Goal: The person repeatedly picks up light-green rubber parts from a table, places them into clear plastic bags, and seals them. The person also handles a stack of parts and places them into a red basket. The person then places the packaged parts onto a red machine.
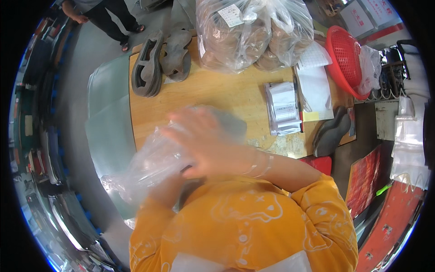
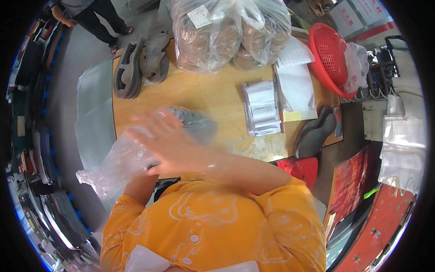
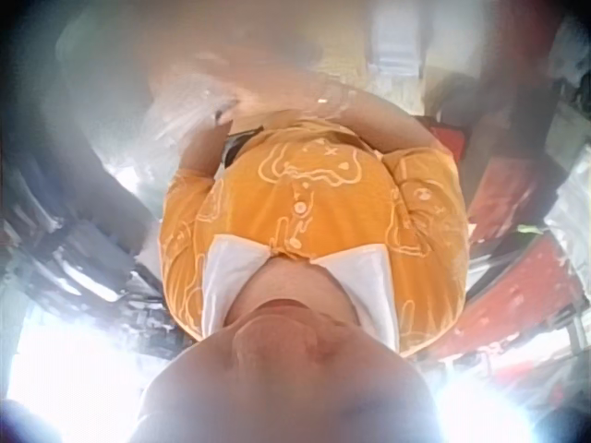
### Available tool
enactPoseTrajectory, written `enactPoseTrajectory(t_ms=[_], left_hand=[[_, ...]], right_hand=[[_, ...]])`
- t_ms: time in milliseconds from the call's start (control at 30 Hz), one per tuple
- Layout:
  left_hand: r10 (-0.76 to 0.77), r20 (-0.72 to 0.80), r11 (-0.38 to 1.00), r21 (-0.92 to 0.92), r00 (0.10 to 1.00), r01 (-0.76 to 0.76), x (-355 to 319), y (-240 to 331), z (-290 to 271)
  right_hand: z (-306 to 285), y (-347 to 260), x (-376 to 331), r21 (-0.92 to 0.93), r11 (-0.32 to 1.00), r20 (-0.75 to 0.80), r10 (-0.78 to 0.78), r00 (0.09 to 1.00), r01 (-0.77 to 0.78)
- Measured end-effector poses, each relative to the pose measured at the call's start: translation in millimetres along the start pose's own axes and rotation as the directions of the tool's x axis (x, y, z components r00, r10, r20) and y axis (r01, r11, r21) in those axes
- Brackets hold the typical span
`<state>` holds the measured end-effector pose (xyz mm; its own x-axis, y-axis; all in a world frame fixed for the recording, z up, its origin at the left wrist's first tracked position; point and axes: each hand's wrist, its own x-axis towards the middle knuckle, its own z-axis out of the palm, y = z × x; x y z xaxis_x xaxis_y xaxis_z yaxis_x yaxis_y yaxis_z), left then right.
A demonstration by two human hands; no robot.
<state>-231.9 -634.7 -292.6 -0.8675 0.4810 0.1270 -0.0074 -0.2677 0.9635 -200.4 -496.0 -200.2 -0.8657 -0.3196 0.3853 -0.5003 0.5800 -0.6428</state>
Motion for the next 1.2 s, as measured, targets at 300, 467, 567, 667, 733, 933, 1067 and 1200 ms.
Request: enactPoseTrajectory(t_ms=[300, 467, 567, 667, 733, 933, 1067, 1200], left_hand=[[-0.001, -0.131, 1.000, 0.011, 0.991, 0.003, 19, -31, -11], [0.028, -0.196, 1.000, 0.008, 0.980, -0.027, 21, -33, -9], [0.039, -0.231, 0.999, -0.007, 0.972, -0.041, 26, -40, -5], [0.061, -0.285, 0.997, -0.036, 0.957, -0.074, 37, -52, -2], [0.072, -0.317, 0.994, -0.061, 0.946, -0.096, 49, -60, 1], [-0.282, -0.417, 0.876, -0.479, 0.864, 0.054, 101, -66, -2], [-0.196, -0.518, 0.944, -0.329, 0.832, 0.017, 145, -63, -11], [-0.396, -0.458, 0.867, -0.472, 0.796, 0.159, 151, -60, -26]], right_hand=[[1, 57, -11, 0.320, 0.863, -0.024, 0.419, 0.908, -0.390], [3, 35, -1, -0.252, 0.955, -0.088, 0.141, 0.986, -0.159], [-5, 35, -29, -0.122, 0.956, -0.235, 0.233, 0.944, -0.266], [-16, 53, -81, 0.246, 0.835, -0.246, 0.545, 0.801, -0.493], [0, 63, -101, 0.387, 0.504, -0.044, 0.847, 0.530, -0.772], [81, 115, -52, 0.657, 0.428, 0.188, 0.704, 0.685, -0.620], [96, 161, -12, 0.739, 0.240, 0.252, 0.768, 0.589, -0.630], [114, 168, -15, 0.632, 0.416, 0.200, 0.728, 0.656, -0.654]])
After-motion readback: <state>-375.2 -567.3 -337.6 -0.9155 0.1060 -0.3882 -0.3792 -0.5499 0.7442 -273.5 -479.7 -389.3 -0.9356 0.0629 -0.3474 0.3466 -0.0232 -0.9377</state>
